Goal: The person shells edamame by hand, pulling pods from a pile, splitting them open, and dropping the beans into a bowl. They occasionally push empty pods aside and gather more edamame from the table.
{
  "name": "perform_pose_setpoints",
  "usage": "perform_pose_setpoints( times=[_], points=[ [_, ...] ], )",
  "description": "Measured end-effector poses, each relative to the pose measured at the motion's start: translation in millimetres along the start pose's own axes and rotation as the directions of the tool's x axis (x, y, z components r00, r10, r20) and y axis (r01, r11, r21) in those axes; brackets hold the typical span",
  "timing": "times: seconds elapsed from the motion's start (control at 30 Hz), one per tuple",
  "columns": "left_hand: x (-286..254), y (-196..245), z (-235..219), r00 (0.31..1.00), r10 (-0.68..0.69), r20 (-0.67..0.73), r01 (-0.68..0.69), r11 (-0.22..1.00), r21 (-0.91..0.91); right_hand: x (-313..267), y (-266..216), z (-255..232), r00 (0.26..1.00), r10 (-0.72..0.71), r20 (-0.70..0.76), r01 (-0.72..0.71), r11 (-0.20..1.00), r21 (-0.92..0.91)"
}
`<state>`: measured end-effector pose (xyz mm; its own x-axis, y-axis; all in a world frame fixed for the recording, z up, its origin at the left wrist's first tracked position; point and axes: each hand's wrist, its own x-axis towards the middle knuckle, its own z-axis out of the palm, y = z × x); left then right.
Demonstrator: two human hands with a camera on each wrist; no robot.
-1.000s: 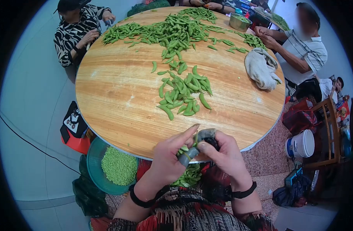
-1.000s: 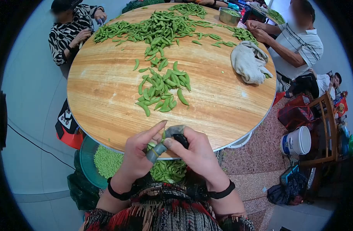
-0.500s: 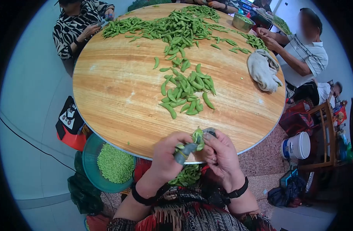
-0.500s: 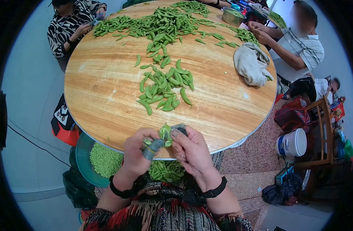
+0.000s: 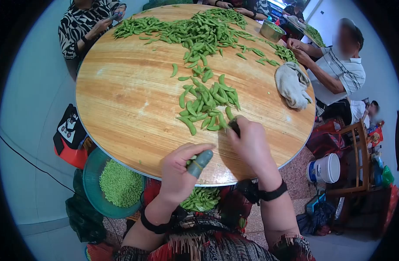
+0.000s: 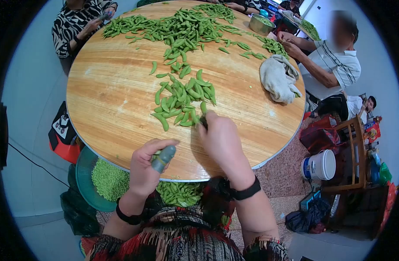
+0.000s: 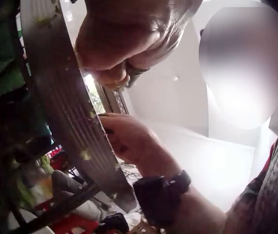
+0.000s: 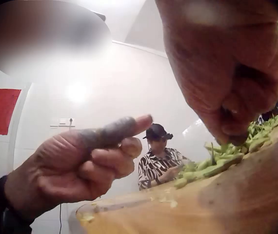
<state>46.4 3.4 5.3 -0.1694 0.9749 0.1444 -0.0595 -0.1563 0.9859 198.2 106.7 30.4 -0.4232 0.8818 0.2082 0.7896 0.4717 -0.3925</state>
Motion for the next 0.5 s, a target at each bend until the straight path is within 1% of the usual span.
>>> perform_pose_setpoints(
  times=[0.03, 0.07, 0.13, 0.2, 0.27, 0.3, 0.33, 0.37, 0.4, 0.43, 0.47, 0.5],
  points=[
    [2.9, 3.2, 2.2, 0.968, 0.244, 0.048, -0.241, 0.868, 0.435, -5.2, -0.8, -5.8, 1.000, -0.001, -0.016, 0.002, 0.997, 0.073],
    [3.3, 4.6, 4.0, 0.969, 0.244, 0.042, -0.237, 0.867, 0.438, -10.1, -4.3, -13.7, 1.000, -0.007, -0.012, 0.008, 0.997, 0.075],
    [3.5, 6.3, 8.0, 0.936, 0.291, 0.199, -0.351, 0.709, 0.612, -21.5, -13.2, -32.3, 0.975, -0.072, 0.210, 0.044, 0.990, 0.134],
    [4.7, 6.2, 12.7, 0.941, 0.275, 0.195, -0.337, 0.725, 0.600, -28.5, -16.8, -42.9, 0.969, -0.091, 0.231, 0.057, 0.987, 0.150],
    [4.9, 6.7, 14.5, 0.948, 0.259, 0.185, -0.318, 0.739, 0.594, -34.4, -15.4, -39.7, 0.960, -0.118, 0.254, 0.075, 0.982, 0.171],
    [4.8, 7.1, 14.6, 0.985, 0.130, 0.112, -0.168, 0.862, 0.477, -37.1, -12.4, -30.3, 0.980, -0.064, 0.186, -0.025, 0.896, 0.443],
    [4.4, 7.3, 14.5, 0.998, -0.011, 0.059, -0.010, 0.942, 0.336, -39.8, -11.7, -24.9, 0.990, 0.009, 0.138, -0.102, 0.726, 0.681],
    [3.6, 7.0, 14.1, 0.999, -0.011, 0.052, -0.008, 0.941, 0.339, -42.5, -11.7, -25.3, 0.990, 0.003, 0.141, -0.099, 0.724, 0.682],
    [2.4, 6.4, 13.4, 0.990, -0.139, 0.026, 0.139, 0.990, 0.008, -44.6, -12.8, -27.2, 0.956, 0.031, 0.293, -0.257, 0.577, 0.775],
    [0.9, 5.8, 13.1, 0.963, -0.266, 0.046, 0.266, 0.908, -0.325, -47.8, -13.5, -27.6, 0.896, 0.030, 0.442, -0.415, 0.407, 0.814],
    [-0.6, 4.0, 14.2, 0.963, -0.267, 0.041, 0.266, 0.909, -0.322, -52.8, -11.7, -22.7, 0.882, -0.040, 0.470, -0.421, 0.383, 0.822],
    [-1.8, 1.3, 16.0, 0.955, -0.296, 0.018, 0.271, 0.848, -0.455, -56.2, -12.2, -21.4, 0.882, -0.044, 0.470, -0.420, 0.380, 0.824]
  ],
)
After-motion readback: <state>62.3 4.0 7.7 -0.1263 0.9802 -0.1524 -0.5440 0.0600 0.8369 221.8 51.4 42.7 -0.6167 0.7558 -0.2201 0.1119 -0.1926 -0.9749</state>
